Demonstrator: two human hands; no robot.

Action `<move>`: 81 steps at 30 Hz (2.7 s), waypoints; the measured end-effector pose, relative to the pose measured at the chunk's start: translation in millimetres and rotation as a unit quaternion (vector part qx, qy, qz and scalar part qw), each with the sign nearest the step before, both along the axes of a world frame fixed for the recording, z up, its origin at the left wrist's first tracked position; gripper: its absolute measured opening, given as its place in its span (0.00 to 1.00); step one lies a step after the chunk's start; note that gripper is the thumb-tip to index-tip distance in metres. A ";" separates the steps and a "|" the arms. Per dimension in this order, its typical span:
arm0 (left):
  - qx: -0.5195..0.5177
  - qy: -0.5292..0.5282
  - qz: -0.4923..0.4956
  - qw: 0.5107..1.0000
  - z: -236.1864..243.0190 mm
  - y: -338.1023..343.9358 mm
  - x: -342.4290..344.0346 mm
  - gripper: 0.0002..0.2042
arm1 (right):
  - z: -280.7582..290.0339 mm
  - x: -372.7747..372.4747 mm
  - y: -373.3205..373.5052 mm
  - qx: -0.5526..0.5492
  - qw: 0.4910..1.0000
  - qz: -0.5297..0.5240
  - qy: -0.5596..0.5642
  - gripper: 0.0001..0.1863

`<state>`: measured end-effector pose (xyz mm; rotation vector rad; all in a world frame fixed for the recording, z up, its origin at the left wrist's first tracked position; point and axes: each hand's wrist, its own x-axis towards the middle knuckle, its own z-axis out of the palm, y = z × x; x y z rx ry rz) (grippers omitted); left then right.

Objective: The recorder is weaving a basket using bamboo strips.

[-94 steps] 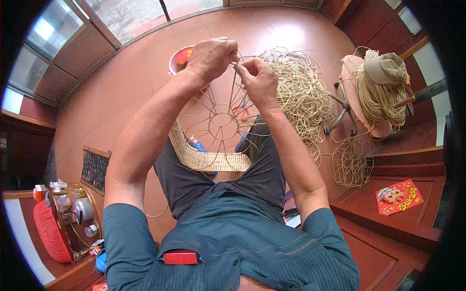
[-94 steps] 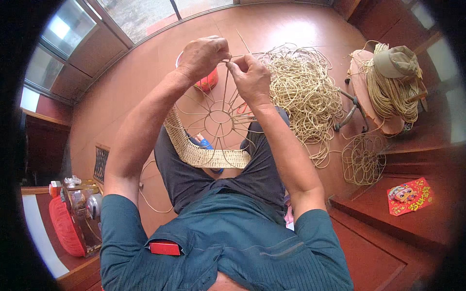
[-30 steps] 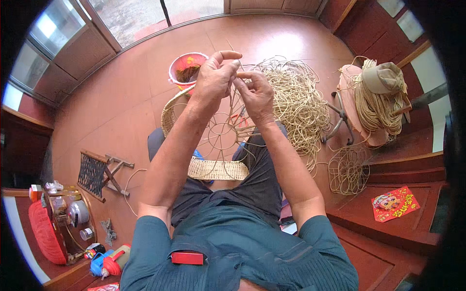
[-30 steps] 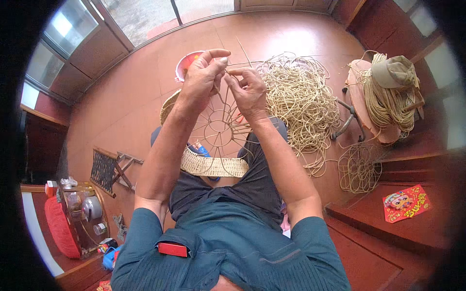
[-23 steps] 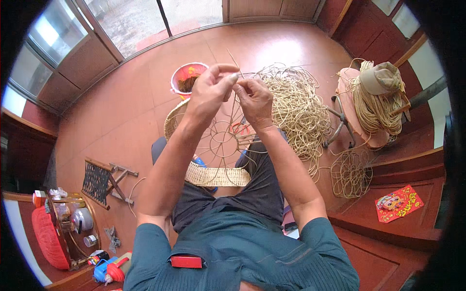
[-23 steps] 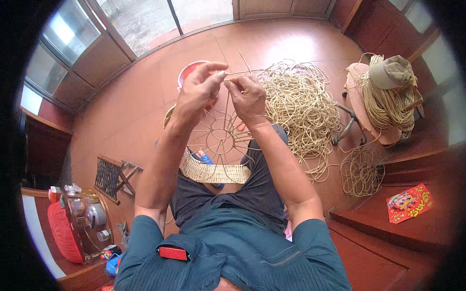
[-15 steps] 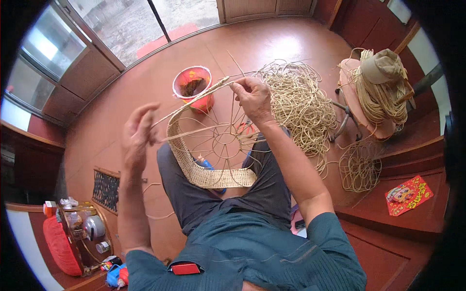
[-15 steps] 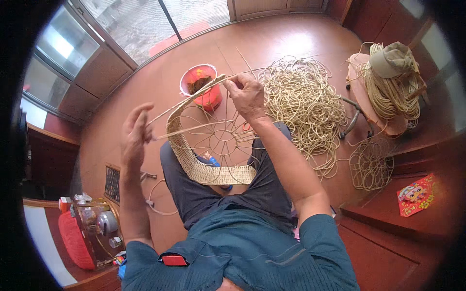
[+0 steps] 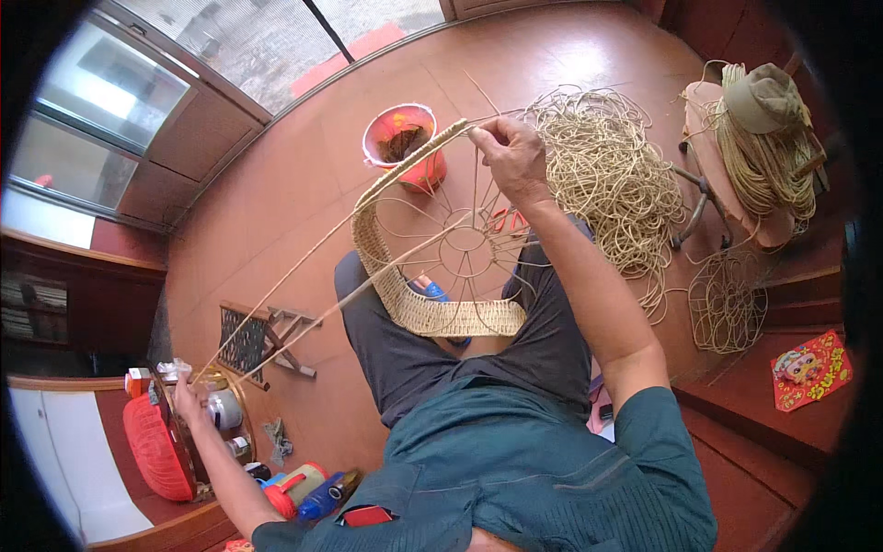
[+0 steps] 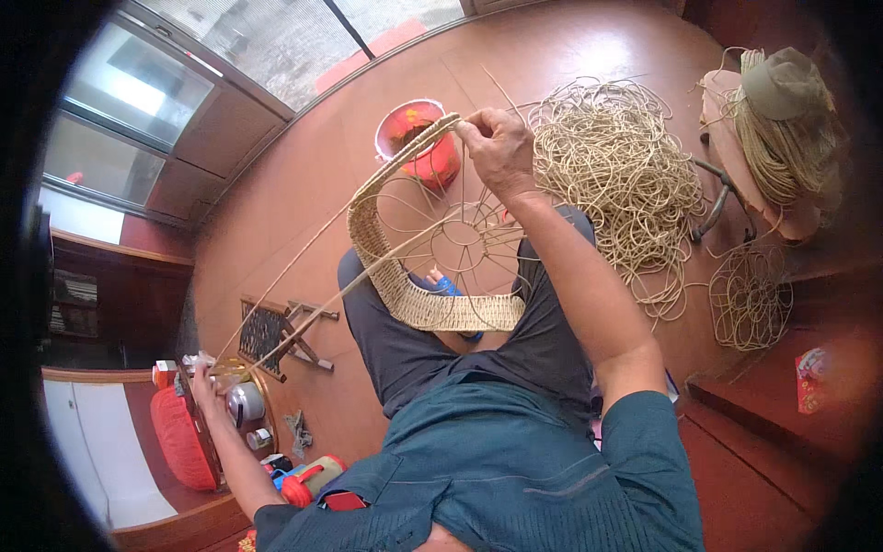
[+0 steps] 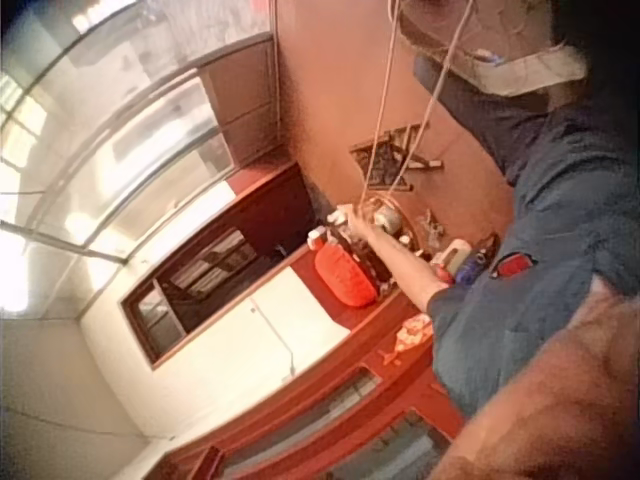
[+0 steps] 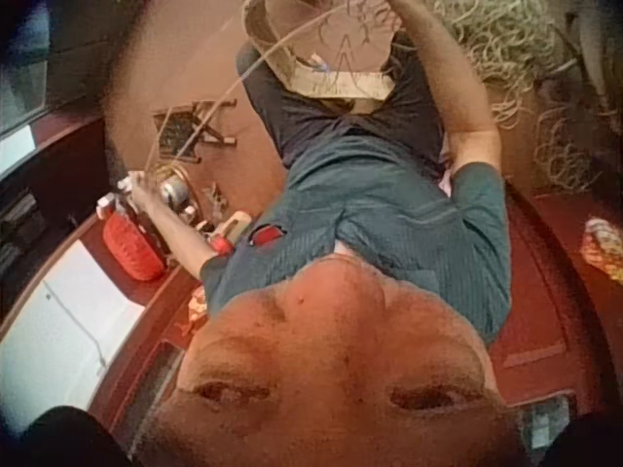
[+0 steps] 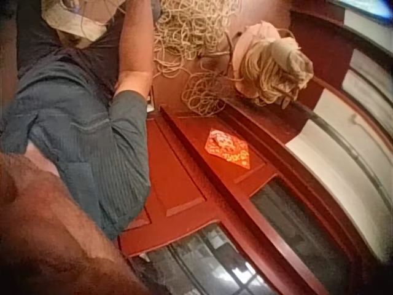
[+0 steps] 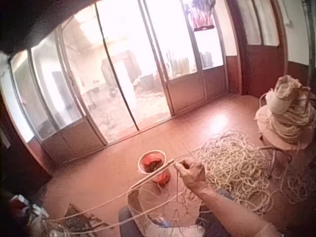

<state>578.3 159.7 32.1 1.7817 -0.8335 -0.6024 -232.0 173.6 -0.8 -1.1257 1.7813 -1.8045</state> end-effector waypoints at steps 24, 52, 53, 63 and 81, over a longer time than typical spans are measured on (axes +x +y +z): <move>-0.176 -0.377 -0.321 0.851 24.7 -14.9 -333.1 0.09 | -6.1 -3.2 -15.7 0.051 0.922 0.046 -0.382 0.07; -0.184 -0.233 -0.504 0.811 -15.6 60.8 -534.9 0.05 | -0.9 -25.7 -5.1 0.108 0.943 0.148 -0.278 0.12; -0.186 -0.229 -0.518 0.803 -12.5 60.7 -544.3 0.05 | 0.4 -26.3 -4.8 0.109 0.942 0.167 -0.269 0.12; -0.154 -0.156 -0.550 0.806 -7.8 15.9 -654.1 0.15 | 7.9 -38.5 -4.3 0.153 0.936 0.206 -0.242 0.12; 0.108 0.334 -0.610 0.710 27.6 -17.6 -669.6 0.10 | -16.5 -34.6 12.0 0.033 0.931 0.238 -0.273 0.16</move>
